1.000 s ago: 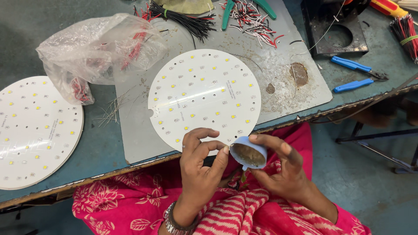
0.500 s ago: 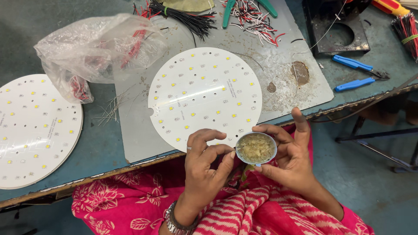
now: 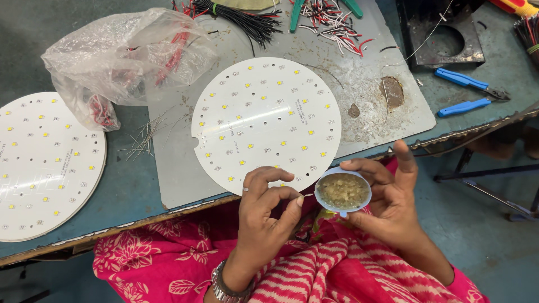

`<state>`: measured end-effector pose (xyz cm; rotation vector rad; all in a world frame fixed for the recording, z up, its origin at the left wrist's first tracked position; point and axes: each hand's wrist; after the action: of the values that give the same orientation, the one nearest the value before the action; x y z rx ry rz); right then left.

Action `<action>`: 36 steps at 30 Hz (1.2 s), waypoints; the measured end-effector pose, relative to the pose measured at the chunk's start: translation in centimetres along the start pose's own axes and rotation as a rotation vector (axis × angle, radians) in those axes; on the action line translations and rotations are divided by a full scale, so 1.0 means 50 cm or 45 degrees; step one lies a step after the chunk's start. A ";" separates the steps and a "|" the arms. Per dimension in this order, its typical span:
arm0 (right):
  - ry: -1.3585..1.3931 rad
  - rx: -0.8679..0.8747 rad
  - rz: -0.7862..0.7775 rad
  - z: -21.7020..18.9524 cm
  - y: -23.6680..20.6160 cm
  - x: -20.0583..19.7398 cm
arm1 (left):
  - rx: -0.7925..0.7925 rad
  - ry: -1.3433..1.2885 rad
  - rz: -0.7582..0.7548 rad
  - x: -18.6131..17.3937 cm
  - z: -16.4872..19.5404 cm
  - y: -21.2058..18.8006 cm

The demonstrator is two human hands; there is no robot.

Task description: The person solders small LED components onto a circular LED board using a soldering iron and solder wire. They repeatedly place LEDs, apply solder, and trim excess leads with pliers. The work is performed at a cluttered workbench with multiple LED boards and tools visible.

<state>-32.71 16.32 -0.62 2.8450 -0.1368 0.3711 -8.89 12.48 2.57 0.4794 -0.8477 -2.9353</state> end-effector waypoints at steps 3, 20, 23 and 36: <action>-0.021 0.013 0.006 0.002 0.001 -0.004 | -0.052 -0.042 -0.036 -0.002 0.001 0.001; -0.083 0.013 -0.082 0.005 -0.012 -0.022 | -0.318 -0.153 -0.204 -0.010 0.002 0.007; -0.033 0.018 -0.064 0.004 -0.011 -0.026 | -0.305 -0.139 -0.198 -0.011 0.002 0.007; -0.175 -0.002 -0.152 0.008 -0.012 -0.026 | -0.308 -0.182 -0.244 -0.012 0.007 0.008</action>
<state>-33.77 16.88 -1.50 2.8589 0.0060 0.1506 -8.44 12.42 3.23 0.3553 -0.4683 -3.2229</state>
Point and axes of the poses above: each hand's wrist, its own y-axis towards the middle knuckle, its own x-axis out of the palm, z = x × y, and after that the axes turned 13 degrees about z, right-handed
